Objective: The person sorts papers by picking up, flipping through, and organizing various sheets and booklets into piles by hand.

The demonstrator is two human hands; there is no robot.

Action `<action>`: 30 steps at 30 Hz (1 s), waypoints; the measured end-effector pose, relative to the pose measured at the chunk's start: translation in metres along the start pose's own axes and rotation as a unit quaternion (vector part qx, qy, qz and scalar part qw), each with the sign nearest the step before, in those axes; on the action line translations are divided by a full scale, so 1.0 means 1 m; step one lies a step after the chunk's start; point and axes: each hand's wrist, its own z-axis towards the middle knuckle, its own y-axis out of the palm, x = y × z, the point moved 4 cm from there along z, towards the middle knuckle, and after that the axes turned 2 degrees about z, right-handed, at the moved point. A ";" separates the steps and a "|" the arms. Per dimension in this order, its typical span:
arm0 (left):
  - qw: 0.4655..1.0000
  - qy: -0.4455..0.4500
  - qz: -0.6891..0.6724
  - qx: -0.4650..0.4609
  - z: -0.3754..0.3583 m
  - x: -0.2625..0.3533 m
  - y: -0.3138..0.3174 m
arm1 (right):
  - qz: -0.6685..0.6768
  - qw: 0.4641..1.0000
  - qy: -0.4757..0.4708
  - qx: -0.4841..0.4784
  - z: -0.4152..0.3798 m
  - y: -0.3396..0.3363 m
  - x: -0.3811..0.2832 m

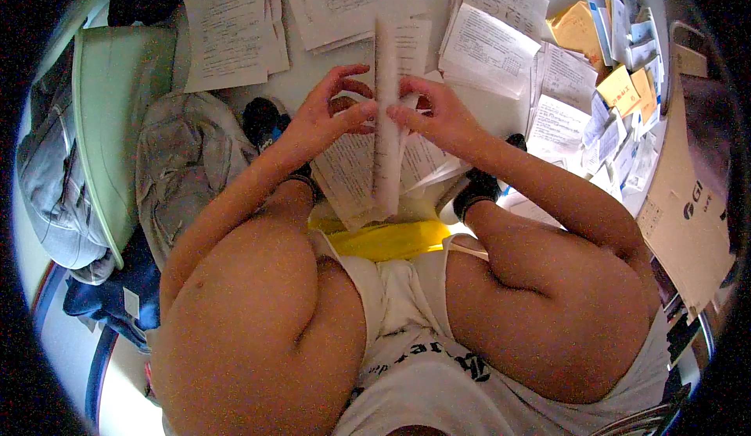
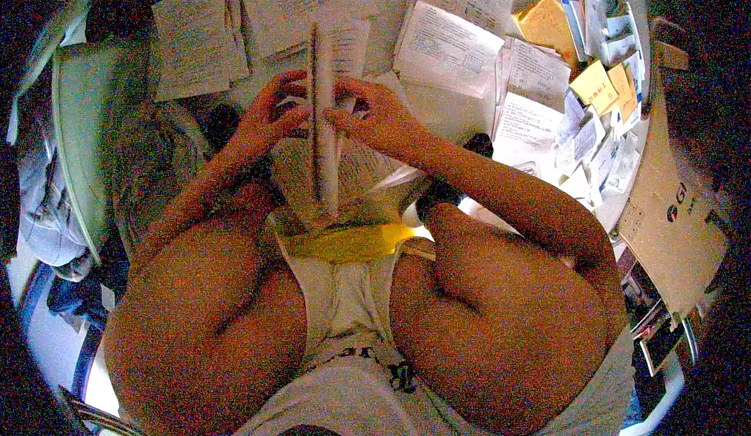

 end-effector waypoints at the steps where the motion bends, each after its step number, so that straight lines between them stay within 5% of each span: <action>1: 1.000 -0.012 0.012 0.024 -0.001 0.000 -0.002 | 0.020 0.999 0.029 0.001 0.000 -0.001 0.005; 3: 0.998 -0.023 0.024 0.049 -0.001 -0.007 -0.010 | 0.016 0.998 0.052 0.013 -0.005 -0.010 0.006; 5: 0.953 0.077 0.242 0.168 -0.003 -0.015 -0.037 | 0.014 0.997 0.073 0.025 -0.010 -0.021 0.014; 6: 0.952 0.077 0.242 0.169 -0.006 -0.007 -0.039 | 0.033 0.995 0.080 0.044 -0.014 -0.028 0.027; 8: 0.948 -0.045 0.256 0.185 -0.012 0.005 -0.045 | 0.051 0.993 0.086 0.063 -0.023 -0.044 0.036; 11: 0.925 -0.034 0.295 0.237 -0.021 -0.002 -0.065 | 0.108 0.983 0.110 0.101 -0.039 -0.064 0.037; 14: 0.943 0.030 0.208 0.260 -0.028 -0.032 -0.086 | 0.093 0.973 0.173 0.120 -0.048 -0.075 0.039; 17: 0.946 0.003 0.194 0.258 -0.027 -0.049 -0.090 | 0.158 0.967 0.155 0.129 -0.053 -0.076 0.041; 21: 0.932 0.024 0.204 0.298 -0.034 -0.016 -0.067 | 0.116 0.981 0.127 0.095 -0.049 -0.071 0.043; 23: 0.954 0.063 0.073 0.284 -0.031 -0.011 -0.063 | 0.124 0.983 0.099 0.089 -0.048 -0.070 0.045; 27: 0.956 0.007 0.137 0.258 -0.028 -0.008 -0.058 | 0.103 0.983 0.125 0.084 -0.045 -0.065 0.036; 30: 0.944 0.088 0.168 0.268 -0.031 0.008 -0.043 | 0.121 0.983 0.108 0.088 -0.044 -0.063 0.038</action>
